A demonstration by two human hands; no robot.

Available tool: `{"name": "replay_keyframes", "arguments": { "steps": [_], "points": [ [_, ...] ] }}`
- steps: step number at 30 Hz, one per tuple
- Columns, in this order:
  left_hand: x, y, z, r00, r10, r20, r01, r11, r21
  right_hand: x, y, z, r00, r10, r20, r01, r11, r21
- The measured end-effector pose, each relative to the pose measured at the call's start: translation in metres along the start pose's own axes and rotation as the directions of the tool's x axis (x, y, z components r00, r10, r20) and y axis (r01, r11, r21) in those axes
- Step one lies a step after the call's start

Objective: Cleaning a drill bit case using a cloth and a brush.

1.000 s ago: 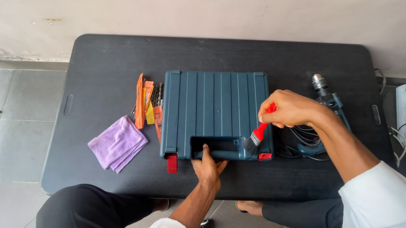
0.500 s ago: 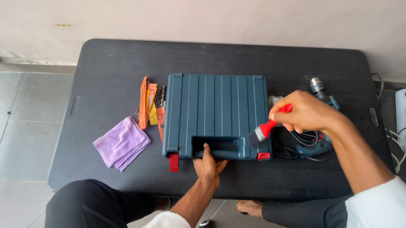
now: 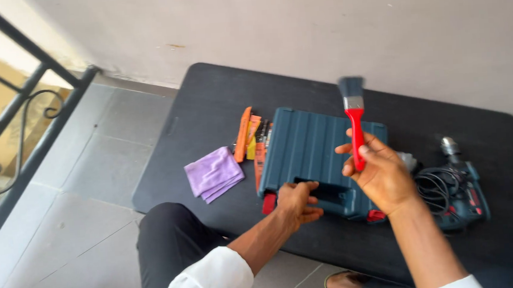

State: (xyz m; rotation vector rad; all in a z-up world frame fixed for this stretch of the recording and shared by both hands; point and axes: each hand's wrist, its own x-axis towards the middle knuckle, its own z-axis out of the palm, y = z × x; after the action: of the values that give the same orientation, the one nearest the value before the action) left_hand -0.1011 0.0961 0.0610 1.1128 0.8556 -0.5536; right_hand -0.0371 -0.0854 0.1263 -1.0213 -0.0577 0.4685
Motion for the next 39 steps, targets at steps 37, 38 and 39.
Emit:
{"name": "replay_keyframes", "arguments": {
  "steps": [37,38,39],
  "points": [
    [0.057,0.162,-0.226,0.865,0.180,-0.468,-0.484,0.538,-0.690,0.219,0.333,0.146,0.890,0.308,-0.337,-0.390,0.896,-0.211],
    [0.056,0.163,-0.226,0.861,0.177,-0.476,-0.492,0.527,-0.693,0.221,0.330,0.149,0.892,0.303,-0.336,-0.398,0.877,-0.267],
    [0.055,0.163,-0.226,0.857,0.173,-0.485,-0.498,0.518,-0.696,0.220,0.327,0.152,0.893,0.300,-0.336,-0.408,0.855,-0.322]
  ]
}}
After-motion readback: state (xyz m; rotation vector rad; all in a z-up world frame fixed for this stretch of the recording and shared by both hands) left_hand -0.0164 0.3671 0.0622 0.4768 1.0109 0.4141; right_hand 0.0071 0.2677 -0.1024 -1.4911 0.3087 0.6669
